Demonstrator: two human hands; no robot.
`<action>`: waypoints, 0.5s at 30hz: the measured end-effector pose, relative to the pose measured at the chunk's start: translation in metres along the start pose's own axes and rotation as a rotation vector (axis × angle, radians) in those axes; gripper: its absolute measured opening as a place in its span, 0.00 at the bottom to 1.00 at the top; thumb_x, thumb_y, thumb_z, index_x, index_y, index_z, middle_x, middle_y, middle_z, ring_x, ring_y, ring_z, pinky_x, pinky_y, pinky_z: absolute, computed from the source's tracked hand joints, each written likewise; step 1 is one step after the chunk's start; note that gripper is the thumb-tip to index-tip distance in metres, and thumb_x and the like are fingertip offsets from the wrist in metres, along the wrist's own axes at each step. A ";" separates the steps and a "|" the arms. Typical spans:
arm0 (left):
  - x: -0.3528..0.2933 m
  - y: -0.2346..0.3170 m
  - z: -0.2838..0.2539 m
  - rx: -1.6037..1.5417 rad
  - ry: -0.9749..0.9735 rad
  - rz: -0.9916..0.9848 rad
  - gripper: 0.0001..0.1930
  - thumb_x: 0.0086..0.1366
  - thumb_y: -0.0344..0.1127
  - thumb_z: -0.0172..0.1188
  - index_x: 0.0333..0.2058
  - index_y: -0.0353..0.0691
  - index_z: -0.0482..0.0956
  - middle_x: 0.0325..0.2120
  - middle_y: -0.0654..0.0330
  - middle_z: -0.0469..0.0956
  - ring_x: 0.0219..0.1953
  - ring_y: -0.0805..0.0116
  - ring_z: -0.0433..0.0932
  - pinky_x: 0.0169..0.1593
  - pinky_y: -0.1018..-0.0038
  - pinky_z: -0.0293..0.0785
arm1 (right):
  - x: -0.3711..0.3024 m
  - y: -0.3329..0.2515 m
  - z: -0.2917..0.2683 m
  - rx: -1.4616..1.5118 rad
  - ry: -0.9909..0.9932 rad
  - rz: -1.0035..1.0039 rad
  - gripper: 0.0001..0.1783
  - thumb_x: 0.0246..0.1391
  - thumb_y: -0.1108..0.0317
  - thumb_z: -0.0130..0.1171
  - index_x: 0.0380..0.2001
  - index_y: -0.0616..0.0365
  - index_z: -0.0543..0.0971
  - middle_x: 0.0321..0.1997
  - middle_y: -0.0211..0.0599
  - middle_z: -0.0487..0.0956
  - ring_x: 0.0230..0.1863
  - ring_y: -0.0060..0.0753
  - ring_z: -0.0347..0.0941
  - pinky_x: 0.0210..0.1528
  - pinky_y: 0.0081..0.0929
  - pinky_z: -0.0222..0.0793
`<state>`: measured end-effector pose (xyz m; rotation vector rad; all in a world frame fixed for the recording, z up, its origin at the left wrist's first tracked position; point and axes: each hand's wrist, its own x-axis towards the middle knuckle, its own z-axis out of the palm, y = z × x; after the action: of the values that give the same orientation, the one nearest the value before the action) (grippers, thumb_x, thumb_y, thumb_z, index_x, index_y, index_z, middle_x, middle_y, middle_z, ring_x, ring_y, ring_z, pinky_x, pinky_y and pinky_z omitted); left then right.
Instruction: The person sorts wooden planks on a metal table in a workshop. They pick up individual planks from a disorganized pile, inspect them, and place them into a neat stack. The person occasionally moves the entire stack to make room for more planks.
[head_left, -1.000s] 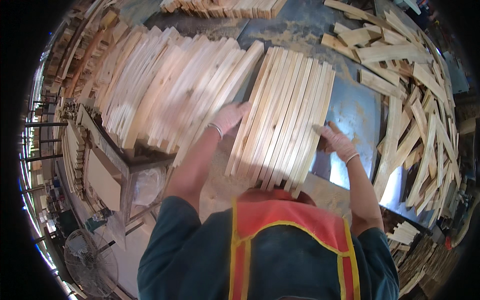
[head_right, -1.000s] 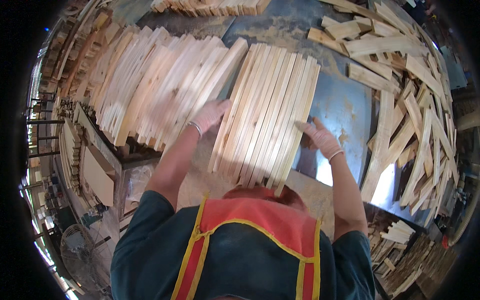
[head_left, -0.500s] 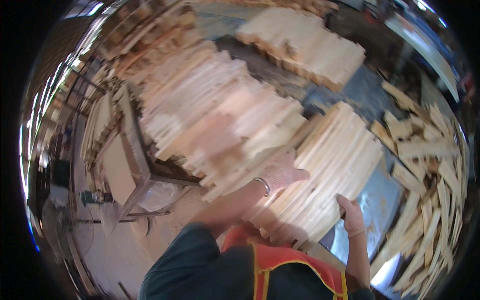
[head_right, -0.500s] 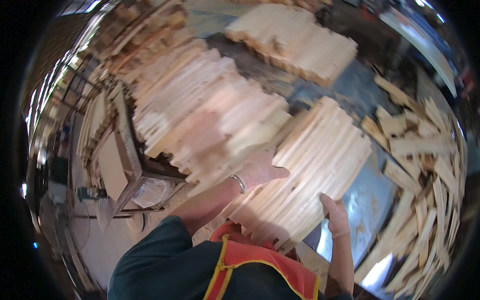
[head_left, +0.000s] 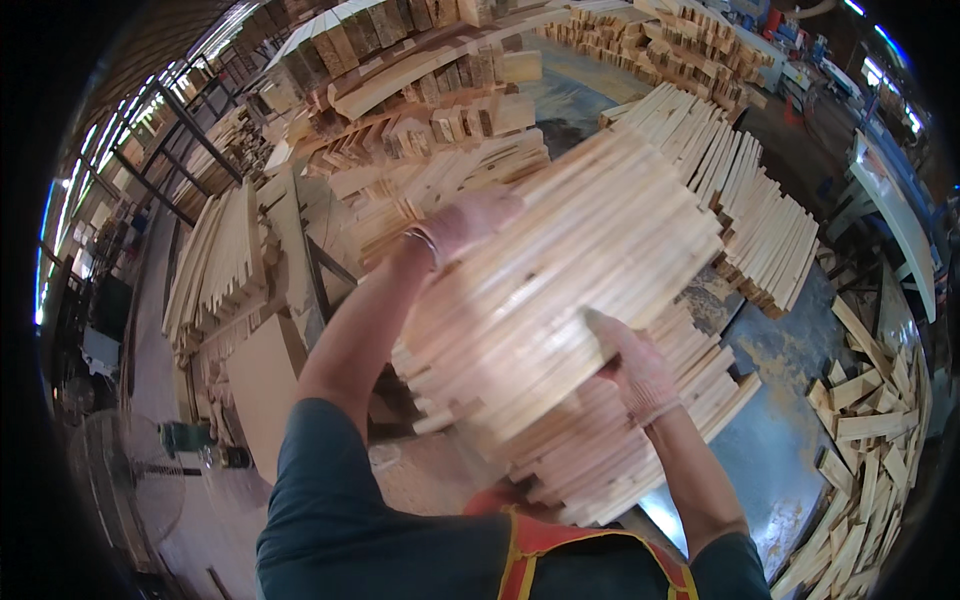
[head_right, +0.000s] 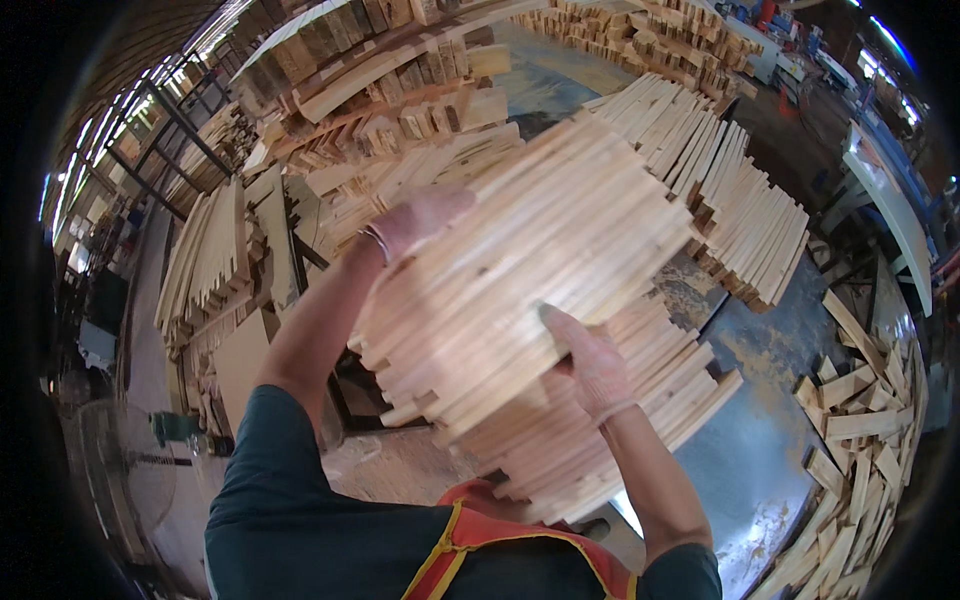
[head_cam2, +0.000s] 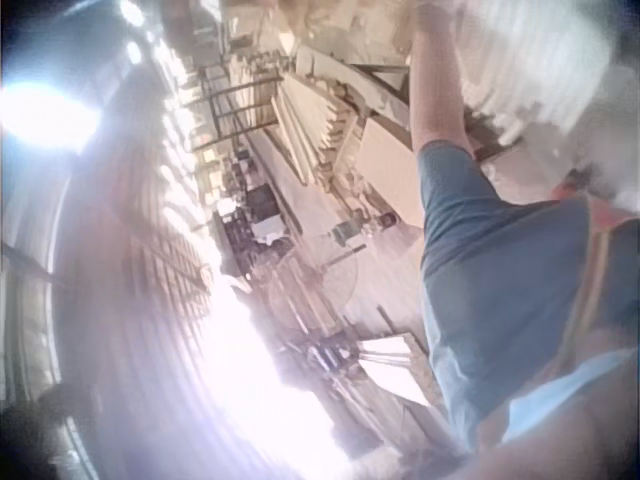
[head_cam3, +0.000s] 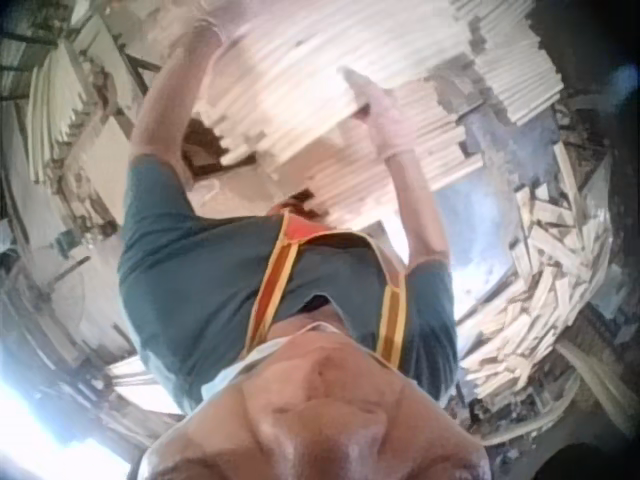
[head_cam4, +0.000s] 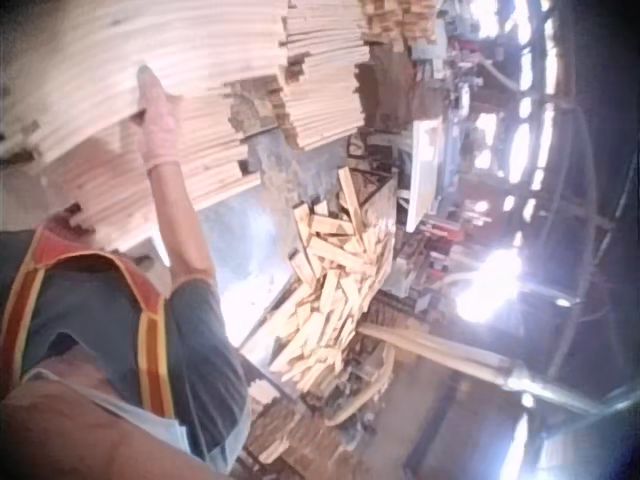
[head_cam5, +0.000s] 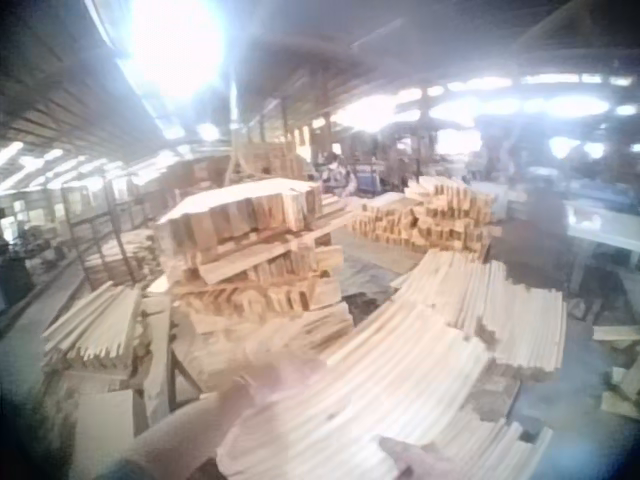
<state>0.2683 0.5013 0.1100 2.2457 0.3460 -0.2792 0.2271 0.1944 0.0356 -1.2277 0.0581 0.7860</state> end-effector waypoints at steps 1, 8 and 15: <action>0.010 -0.028 -0.025 -0.022 0.041 0.080 0.25 0.77 0.49 0.51 0.61 0.35 0.77 0.59 0.45 0.79 0.61 0.49 0.78 0.66 0.60 0.73 | 0.024 0.001 0.026 0.019 -0.069 -0.003 0.38 0.56 0.52 0.74 0.61 0.66 0.75 0.51 0.42 0.82 0.47 0.30 0.79 0.44 0.28 0.80; 0.112 -0.182 -0.060 1.324 0.431 0.042 0.11 0.70 0.39 0.56 0.44 0.41 0.82 0.41 0.50 0.83 0.45 0.55 0.84 0.43 0.50 0.83 | 0.152 0.035 0.123 -0.053 0.076 0.217 0.28 0.63 0.59 0.70 0.61 0.60 0.78 0.33 0.26 0.72 0.26 0.23 0.66 0.39 0.24 0.75; 0.143 -0.308 -0.096 2.063 0.313 0.322 0.10 0.71 0.35 0.52 0.47 0.45 0.78 0.31 0.59 0.79 0.31 0.58 0.80 0.34 0.59 0.81 | 0.108 0.101 0.048 -0.040 -0.305 0.165 0.44 0.63 0.60 0.69 0.76 0.53 0.59 0.57 0.42 0.77 0.40 0.33 0.77 0.53 0.30 0.84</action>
<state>0.3061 0.7881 -0.0917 4.3011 -0.4786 -0.0094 0.2323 0.3009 -0.0772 -1.1386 -0.1068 1.1160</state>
